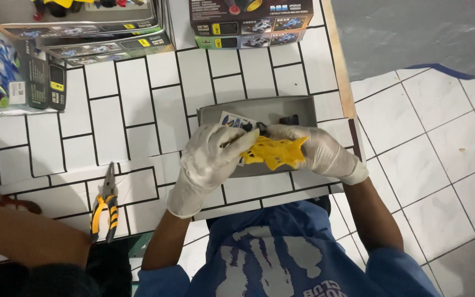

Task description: The person assembles remote control cars by unpacking parts from boxes and trays. They handle yellow and black plastic chassis, wheels, and other components, using pliers to cut parts and attach wheels to the chassis. The person also handles the packaging boxes and organizes the parts on the table.

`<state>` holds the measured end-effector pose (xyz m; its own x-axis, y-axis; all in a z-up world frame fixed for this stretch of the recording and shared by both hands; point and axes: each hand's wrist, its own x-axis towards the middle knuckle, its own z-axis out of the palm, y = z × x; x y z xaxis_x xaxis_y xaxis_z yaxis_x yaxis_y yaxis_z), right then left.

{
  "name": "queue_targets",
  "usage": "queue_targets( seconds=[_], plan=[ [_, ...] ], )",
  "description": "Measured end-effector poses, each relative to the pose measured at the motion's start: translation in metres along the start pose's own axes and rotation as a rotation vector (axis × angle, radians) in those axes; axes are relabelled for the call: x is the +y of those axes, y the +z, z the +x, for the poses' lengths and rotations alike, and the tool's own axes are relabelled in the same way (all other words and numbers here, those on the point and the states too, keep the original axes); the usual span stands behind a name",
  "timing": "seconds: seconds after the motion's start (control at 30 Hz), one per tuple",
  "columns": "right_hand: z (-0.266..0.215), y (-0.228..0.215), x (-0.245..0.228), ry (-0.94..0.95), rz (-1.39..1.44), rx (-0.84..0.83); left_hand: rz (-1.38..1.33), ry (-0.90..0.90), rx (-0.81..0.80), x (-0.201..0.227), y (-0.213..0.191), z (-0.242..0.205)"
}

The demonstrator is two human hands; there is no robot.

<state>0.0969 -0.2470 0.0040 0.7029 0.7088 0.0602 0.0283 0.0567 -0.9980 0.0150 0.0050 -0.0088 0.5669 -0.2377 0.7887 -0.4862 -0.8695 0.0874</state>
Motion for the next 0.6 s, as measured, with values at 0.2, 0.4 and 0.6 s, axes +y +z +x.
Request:
queue_targets(
  seconds=[0.2, 0.4, 0.6],
  plan=[
    [0.004, -0.004, 0.008, 0.251, 0.126, -0.062, 0.171, 0.089, 0.055, -0.002, -0.011, 0.016],
    [0.002, 0.023, 0.004, 0.262, -0.001, 0.325, -0.097, -0.045, 0.018, -0.007, -0.013, 0.004],
    [-0.004, 0.044, 0.013, 0.022, -0.296, 0.328, -1.194, -0.704, 0.207, 0.064, 0.026, -0.052]
  ],
)
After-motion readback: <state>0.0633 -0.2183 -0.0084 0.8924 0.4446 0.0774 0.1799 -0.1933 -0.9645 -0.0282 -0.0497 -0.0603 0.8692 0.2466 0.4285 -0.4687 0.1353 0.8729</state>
